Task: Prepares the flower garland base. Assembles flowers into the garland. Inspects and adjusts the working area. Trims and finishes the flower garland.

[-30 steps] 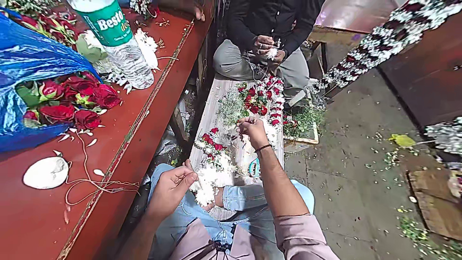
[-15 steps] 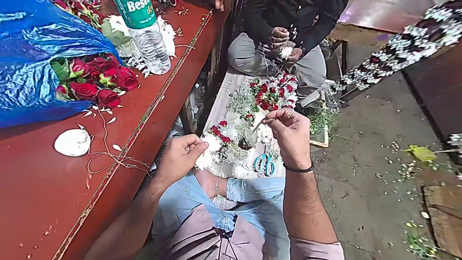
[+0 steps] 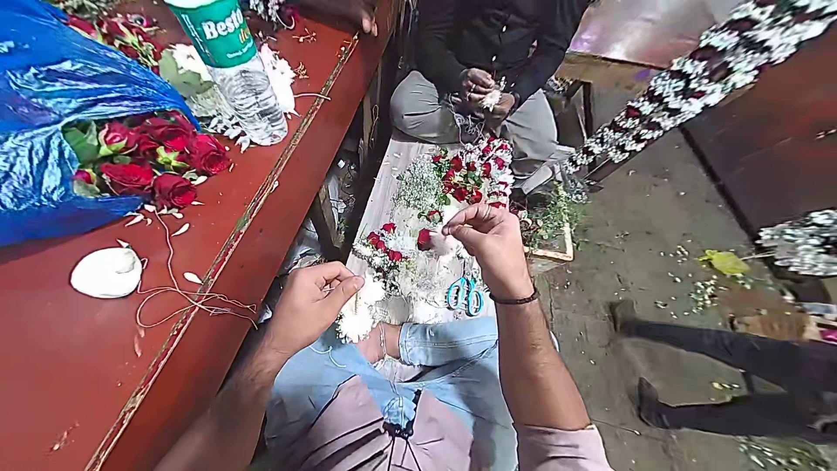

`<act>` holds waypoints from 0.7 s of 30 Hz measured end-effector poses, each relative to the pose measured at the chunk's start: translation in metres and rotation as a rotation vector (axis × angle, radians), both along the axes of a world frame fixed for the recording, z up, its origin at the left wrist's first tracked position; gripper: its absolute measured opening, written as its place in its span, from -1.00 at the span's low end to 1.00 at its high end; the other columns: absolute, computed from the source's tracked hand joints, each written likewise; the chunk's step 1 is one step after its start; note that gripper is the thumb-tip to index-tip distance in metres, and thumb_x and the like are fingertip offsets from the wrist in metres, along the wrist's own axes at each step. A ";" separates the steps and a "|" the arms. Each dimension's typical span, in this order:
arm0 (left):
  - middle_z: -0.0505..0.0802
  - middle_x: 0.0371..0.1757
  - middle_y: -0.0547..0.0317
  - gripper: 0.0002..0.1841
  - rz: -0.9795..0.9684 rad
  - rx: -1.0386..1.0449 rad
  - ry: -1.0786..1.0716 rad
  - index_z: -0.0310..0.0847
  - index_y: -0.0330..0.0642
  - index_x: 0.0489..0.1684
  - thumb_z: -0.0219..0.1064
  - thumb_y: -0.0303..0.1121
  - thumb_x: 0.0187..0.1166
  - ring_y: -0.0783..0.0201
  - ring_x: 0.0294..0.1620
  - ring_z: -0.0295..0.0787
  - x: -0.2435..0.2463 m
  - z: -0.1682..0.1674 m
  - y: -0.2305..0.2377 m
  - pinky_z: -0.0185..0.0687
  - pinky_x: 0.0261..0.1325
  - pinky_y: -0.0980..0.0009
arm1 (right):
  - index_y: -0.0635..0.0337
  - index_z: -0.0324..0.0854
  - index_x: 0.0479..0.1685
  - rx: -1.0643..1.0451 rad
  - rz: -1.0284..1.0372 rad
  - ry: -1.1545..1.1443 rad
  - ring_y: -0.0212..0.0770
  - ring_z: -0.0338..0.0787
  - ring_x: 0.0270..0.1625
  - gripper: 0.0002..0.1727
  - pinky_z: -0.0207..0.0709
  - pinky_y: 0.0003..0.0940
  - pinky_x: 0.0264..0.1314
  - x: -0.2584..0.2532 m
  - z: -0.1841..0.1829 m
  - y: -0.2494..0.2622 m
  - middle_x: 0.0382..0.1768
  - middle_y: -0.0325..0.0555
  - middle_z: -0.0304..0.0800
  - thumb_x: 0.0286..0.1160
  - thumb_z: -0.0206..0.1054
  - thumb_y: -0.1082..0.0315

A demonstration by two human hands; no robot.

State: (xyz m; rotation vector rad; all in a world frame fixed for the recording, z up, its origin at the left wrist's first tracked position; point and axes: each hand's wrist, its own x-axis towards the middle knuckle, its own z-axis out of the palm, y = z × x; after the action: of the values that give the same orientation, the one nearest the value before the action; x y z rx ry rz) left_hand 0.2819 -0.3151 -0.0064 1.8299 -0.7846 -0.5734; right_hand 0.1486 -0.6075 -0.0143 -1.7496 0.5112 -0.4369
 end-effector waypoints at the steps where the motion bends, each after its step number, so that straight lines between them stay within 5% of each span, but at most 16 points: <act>1: 0.76 -0.52 0.43 -0.76 0.004 0.009 0.007 0.80 -0.04 -0.38 0.39 -0.15 0.63 0.56 -0.51 0.59 -0.002 -0.001 0.002 0.52 -0.40 0.57 | 0.09 0.74 -0.16 0.007 -0.004 0.016 -0.40 0.52 -0.63 -0.88 0.32 -0.55 -0.64 -0.004 -0.003 0.000 -0.36 -0.19 0.85 0.44 0.43 0.51; 6: 0.76 -0.51 0.39 -0.78 -0.006 0.004 0.002 0.80 -0.05 -0.39 0.41 -0.17 0.62 0.50 -0.50 0.61 0.005 -0.005 -0.001 0.56 -0.38 0.50 | 0.08 0.73 -0.08 0.055 0.016 0.063 -0.43 0.44 -0.69 -0.86 0.24 -0.57 -0.68 -0.004 -0.002 0.003 -0.45 -0.19 0.81 0.48 0.41 0.49; 14: 0.70 -0.61 0.38 -0.77 -0.040 0.078 -0.023 0.78 -0.04 -0.42 0.40 -0.17 0.62 0.47 -0.61 0.54 0.012 -0.016 -0.024 0.48 -0.49 0.44 | 0.14 0.75 -0.11 0.097 0.085 0.045 -0.37 0.60 -0.58 -0.86 0.42 -0.50 -0.59 0.007 0.008 0.039 -0.42 -0.16 0.83 0.42 0.45 0.51; 17: 0.71 -0.62 0.37 -0.77 -0.049 0.091 -0.033 0.80 -0.05 -0.40 0.41 -0.17 0.62 0.46 -0.63 0.54 0.015 -0.022 -0.030 0.48 -0.52 0.43 | 0.21 0.75 -0.12 0.133 0.131 -0.010 -0.29 0.73 -0.47 -0.86 0.63 -0.41 -0.42 0.011 0.018 0.058 -0.38 -0.10 0.85 0.39 0.44 0.54; 21: 0.74 -0.60 0.38 -0.78 -0.090 0.089 -0.035 0.81 -0.04 -0.42 0.45 -0.15 0.59 0.47 -0.62 0.57 0.014 -0.023 -0.036 0.51 -0.52 0.42 | 0.24 0.74 -0.14 0.127 0.217 -0.011 -0.27 0.70 -0.53 -0.89 0.58 -0.40 -0.53 0.019 0.020 0.075 -0.43 -0.08 0.83 0.40 0.45 0.53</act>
State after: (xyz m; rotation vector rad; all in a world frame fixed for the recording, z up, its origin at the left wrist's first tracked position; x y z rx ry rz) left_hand 0.2959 -0.3512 -0.0292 1.8974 -0.8805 -0.6443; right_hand 0.1671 -0.5328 0.0060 -1.6580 0.3289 -0.2552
